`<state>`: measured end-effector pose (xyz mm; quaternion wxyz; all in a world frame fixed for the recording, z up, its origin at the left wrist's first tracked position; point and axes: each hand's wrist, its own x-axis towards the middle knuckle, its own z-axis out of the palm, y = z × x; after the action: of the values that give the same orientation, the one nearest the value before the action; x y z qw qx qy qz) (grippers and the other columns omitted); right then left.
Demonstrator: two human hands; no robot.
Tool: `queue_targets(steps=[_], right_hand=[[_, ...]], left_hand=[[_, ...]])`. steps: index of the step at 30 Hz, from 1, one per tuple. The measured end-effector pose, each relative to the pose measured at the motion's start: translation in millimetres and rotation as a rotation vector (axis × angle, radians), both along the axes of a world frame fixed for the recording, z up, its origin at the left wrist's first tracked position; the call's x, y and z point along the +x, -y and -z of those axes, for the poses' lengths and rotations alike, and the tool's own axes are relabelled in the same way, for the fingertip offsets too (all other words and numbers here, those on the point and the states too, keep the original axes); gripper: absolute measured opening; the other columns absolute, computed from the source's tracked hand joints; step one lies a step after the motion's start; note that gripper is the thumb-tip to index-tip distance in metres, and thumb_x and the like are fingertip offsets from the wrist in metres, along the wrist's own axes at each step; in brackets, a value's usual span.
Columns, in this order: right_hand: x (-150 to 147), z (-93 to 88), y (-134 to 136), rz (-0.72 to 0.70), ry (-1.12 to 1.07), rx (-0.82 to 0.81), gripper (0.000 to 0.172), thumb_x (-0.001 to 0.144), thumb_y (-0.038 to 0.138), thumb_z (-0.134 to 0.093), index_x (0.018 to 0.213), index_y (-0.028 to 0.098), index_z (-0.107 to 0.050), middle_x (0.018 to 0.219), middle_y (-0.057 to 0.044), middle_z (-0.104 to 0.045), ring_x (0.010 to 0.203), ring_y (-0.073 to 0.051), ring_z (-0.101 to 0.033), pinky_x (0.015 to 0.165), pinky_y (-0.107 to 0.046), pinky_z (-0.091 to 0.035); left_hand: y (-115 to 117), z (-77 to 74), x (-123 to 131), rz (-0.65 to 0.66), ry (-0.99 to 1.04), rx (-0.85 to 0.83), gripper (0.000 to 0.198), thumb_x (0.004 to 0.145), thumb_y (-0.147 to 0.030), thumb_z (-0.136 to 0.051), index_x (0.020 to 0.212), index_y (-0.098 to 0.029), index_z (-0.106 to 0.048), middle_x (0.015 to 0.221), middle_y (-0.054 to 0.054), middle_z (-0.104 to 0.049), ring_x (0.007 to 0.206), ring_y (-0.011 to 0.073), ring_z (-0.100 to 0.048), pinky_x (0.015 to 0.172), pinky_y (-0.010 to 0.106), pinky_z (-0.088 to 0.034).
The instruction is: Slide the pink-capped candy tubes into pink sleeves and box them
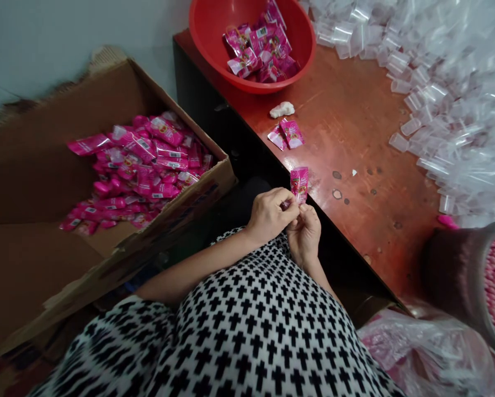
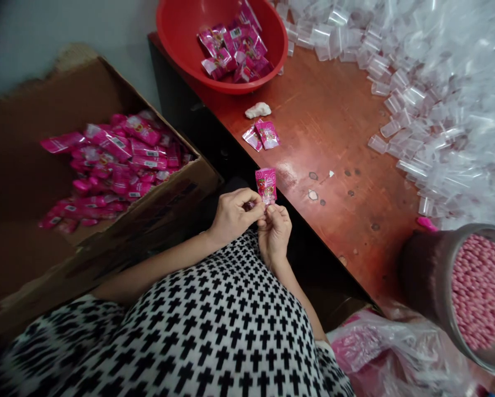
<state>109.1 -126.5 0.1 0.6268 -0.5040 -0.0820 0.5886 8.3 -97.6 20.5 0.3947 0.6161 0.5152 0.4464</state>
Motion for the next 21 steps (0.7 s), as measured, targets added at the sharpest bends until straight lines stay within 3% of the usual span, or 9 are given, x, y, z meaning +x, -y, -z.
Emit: queue_targets(steps=[3, 7, 9, 12, 15, 21], right_hand=[[1.2, 0.6, -2.3, -0.006, -0.016, -0.007, 0.018, 0.064, 0.02, -0.071, 0.069, 0.017, -0.054, 0.058, 0.009, -0.057, 0.046, -0.001, -0.053, 0.041, -0.006, -0.045], [3.7, -3.0, -3.2, -0.069, -0.01, 0.005, 0.016, 0.066, 0.022, -0.07, 0.071, 0.016, -0.056, 0.065, 0.004, -0.066, 0.049, -0.001, -0.057, 0.044, -0.005, -0.047], [3.0, -4.1, -2.8, -0.093, 0.003, 0.006, 0.016, 0.067, 0.023, -0.07, 0.073, 0.016, -0.056, 0.066, 0.002, -0.069, 0.049, -0.002, -0.058, 0.044, -0.006, -0.048], [0.0, -3.6, -2.1, -0.105, 0.029, 0.023, 0.018, 0.067, 0.024, -0.072, 0.074, 0.016, -0.057, 0.064, 0.001, -0.07, 0.049, -0.004, -0.061, 0.044, -0.008, -0.049], [-2.3, -2.6, -1.3, -0.098, 0.077, 0.051, 0.022, 0.066, 0.025, -0.075, 0.075, 0.016, -0.057, 0.063, 0.001, -0.07, 0.049, -0.007, -0.064, 0.045, -0.011, -0.052], [-0.4, -0.5, 0.1, -0.043, 0.115, 0.089, 0.03, 0.062, 0.027, -0.081, 0.076, 0.017, -0.057, 0.058, 0.003, -0.069, 0.044, -0.008, -0.063, 0.045, -0.013, -0.053]], left_hand=[[3.3, 6.0, -0.9, 0.0, 0.083, -0.082, 0.014, 0.077, -0.024, -0.062, 0.066, -0.017, -0.063, 0.063, -0.001, -0.062, 0.059, 0.01, -0.054, 0.06, 0.022, -0.042], [2.2, 15.4, -2.8, -0.073, 0.411, -0.295, 0.026, 0.078, -0.042, -0.063, 0.083, -0.017, -0.068, 0.073, 0.001, -0.067, 0.065, 0.0104, -0.059, 0.062, 0.021, -0.046], [-1.8, 19.1, -1.4, -0.049, 0.532, -0.36, 0.034, 0.077, -0.046, -0.065, 0.092, -0.016, -0.069, 0.08, 0.003, -0.069, 0.071, 0.0116, -0.061, 0.066, 0.022, -0.047], [-8.5, 22.6, 3.9, 0.032, 0.641, -0.439, 0.038, 0.073, -0.051, -0.067, 0.082, -0.014, -0.07, 0.072, 0.003, -0.067, 0.064, 0.0108, -0.059, 0.059, 0.021, -0.046], [-10.6, 23.8, 8.6, -0.015, 0.7, -0.503, 0.039, 0.069, -0.051, -0.07, 0.068, -0.013, -0.068, 0.061, 0.001, -0.062, 0.053, 0.0079, -0.052, 0.049, 0.02, -0.041], [0.7, 24.3, 9.5, 0.039, 0.717, -0.633, 0.035, 0.067, -0.043, -0.074, 0.058, -0.011, -0.063, 0.054, -0.001, -0.054, 0.05, 0.0063, -0.046, 0.047, 0.02, -0.036]])
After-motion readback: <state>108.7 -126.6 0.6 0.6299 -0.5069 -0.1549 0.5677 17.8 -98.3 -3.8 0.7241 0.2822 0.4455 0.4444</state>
